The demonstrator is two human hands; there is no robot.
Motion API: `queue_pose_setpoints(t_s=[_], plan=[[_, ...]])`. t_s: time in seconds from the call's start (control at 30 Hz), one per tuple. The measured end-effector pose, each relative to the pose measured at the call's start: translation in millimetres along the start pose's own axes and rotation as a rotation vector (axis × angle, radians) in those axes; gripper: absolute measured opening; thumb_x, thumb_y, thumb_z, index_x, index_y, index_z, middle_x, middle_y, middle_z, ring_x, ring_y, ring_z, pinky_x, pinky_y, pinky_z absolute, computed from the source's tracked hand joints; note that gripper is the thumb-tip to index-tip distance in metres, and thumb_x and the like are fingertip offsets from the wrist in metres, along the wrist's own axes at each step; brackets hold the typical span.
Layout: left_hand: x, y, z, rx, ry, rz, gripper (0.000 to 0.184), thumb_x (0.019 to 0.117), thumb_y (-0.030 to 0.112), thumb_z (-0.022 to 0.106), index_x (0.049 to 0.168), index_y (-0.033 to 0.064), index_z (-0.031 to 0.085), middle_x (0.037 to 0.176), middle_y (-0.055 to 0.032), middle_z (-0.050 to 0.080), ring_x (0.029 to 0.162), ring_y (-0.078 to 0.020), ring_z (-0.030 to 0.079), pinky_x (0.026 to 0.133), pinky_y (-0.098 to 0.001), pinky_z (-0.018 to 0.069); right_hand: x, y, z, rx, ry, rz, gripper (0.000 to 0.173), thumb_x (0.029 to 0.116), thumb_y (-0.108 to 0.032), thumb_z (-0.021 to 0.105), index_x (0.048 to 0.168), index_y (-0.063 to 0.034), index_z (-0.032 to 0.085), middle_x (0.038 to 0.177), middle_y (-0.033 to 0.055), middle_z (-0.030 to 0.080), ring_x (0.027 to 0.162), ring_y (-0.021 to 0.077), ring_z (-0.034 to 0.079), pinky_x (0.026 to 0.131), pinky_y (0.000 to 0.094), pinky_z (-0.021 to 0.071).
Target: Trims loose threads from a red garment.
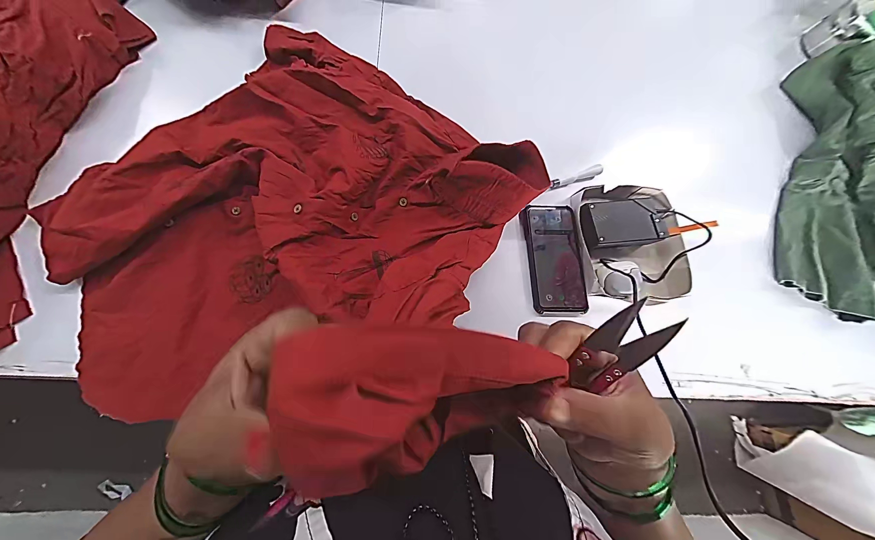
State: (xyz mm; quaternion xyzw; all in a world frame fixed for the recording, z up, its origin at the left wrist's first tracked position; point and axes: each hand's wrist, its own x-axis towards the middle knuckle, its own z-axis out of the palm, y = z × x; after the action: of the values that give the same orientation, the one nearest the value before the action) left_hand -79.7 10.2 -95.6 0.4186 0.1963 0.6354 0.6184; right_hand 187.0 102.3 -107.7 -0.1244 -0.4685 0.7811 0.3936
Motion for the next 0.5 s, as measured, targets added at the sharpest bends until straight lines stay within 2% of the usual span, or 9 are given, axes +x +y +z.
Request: queue_pose_setpoints(t_s=[0.07, 0.13, 0.23, 0.3, 0.37, 0.4, 0.43, 0.47, 0.5], plan=[[1, -5, 8, 0.484, -0.018, 0.138, 0.007, 0.0971, 0.018, 0.068, 0.103, 0.018, 0.065, 0.106, 0.0099, 0.064, 0.1, 0.0027, 0.06, 0.084, -0.0125, 0.0499, -3, 8, 6, -0.48, 0.28, -0.215, 0.013, 0.0907, -0.013, 0.075, 0.102, -0.0199, 0.072, 0.091, -0.0149, 0.069, 0.073, -0.0113, 0.06, 0.061, 0.0047, 0.0492], [0, -13, 15, 1.023, 0.159, 0.4, 0.012, 0.0954, 0.018, 0.069, 0.093, 0.0181, 0.057, 0.093, 0.0083, 0.055, 0.089, 0.0044, 0.055, 0.079, -0.0091, 0.0456, -2, 20, 9, -0.895, 0.463, -0.46, 0.013, 0.0923, -0.017, 0.073, 0.103, -0.0231, 0.067, 0.088, -0.0174, 0.064, 0.076, -0.0137, 0.058, 0.065, 0.0027, 0.0481], [1, -19, 1, 1.315, 0.559, 0.7, 0.007, 0.0905, 0.014, 0.065, 0.089, 0.0189, 0.06, 0.085, 0.0122, 0.055, 0.083, 0.0075, 0.054, 0.077, -0.008, 0.0434, -10, 36, 13, -1.154, 0.425, -0.579, 0.019, 0.0946, -0.015, 0.064, 0.11, -0.0168, 0.054, 0.09, -0.0093, 0.059, 0.075, -0.011, 0.055, 0.068, 0.0029, 0.0447], [-3, -24, -8, 1.336, 0.595, 0.616, 0.009, 0.091, 0.012, 0.063, 0.097, 0.0161, 0.059, 0.09, 0.0129, 0.058, 0.087, 0.0092, 0.054, 0.078, -0.0077, 0.0429, -15, 43, 16, -1.218, 0.375, -0.515, 0.014, 0.0967, -0.018, 0.059, 0.108, -0.0118, 0.052, 0.081, -0.0036, 0.055, 0.065, -0.0077, 0.051, 0.062, 0.0031, 0.0417], [-13, -27, -13, 1.219, 0.344, 0.276, 0.04, 0.0894, 0.026, 0.069, 0.125, 0.0188, 0.053, 0.106, 0.0143, 0.062, 0.095, 0.011, 0.057, 0.082, -0.0082, 0.0473, -26, 33, 8, -1.41, 0.419, -0.304, 0.013, 0.0923, -0.018, 0.058, 0.096, -0.0057, 0.058, 0.067, 0.0, 0.054, 0.054, -0.0011, 0.047, 0.05, 0.0095, 0.038], [-15, -25, -18, 1.154, 0.139, 0.122, 0.054, 0.091, 0.037, 0.072, 0.137, 0.019, 0.049, 0.115, 0.0086, 0.062, 0.103, 0.0052, 0.059, 0.089, -0.0131, 0.0495, -34, 22, 1, -1.578, 0.419, -0.108, 0.013, 0.0844, -0.015, 0.059, 0.089, -0.0037, 0.064, 0.061, 0.0025, 0.056, 0.048, 0.0078, 0.049, 0.044, 0.0207, 0.038], [-15, -23, -24, 1.156, -0.026, 0.048, 0.062, 0.0925, 0.047, 0.072, 0.142, 0.0151, 0.051, 0.123, -0.0011, 0.062, 0.113, -0.0039, 0.059, 0.097, -0.0201, 0.0495, -44, 8, -7, -1.714, 0.347, 0.157, 0.016, 0.0788, -0.013, 0.061, 0.088, -0.0009, 0.067, 0.059, 0.0091, 0.057, 0.046, 0.023, 0.055, 0.042, 0.0385, 0.0415], [-11, -19, -33, 1.245, -0.117, 0.021, 0.064, 0.0934, 0.056, 0.066, 0.141, 0.0139, 0.054, 0.129, -0.0055, 0.06, 0.125, -0.0094, 0.055, 0.106, -0.0244, 0.0458, -53, -8, -14, -1.75, 0.239, 0.459, 0.018, 0.0808, -0.011, 0.067, 0.092, 0.0022, 0.068, 0.064, 0.0186, 0.062, 0.055, 0.0389, 0.064, 0.047, 0.0548, 0.0467], [-5, -14, -46, 1.379, -0.117, 0.036, 0.064, 0.0947, 0.061, 0.06, 0.137, 0.0128, 0.061, 0.134, -0.0098, 0.061, 0.133, -0.0174, 0.053, 0.111, -0.0325, 0.0442, -59, -23, -17, -1.723, 0.159, 0.747, 0.02, 0.0858, -0.009, 0.071, 0.102, 0.0037, 0.07, 0.077, 0.0267, 0.068, 0.072, 0.0499, 0.069, 0.06, 0.0658, 0.0495]])
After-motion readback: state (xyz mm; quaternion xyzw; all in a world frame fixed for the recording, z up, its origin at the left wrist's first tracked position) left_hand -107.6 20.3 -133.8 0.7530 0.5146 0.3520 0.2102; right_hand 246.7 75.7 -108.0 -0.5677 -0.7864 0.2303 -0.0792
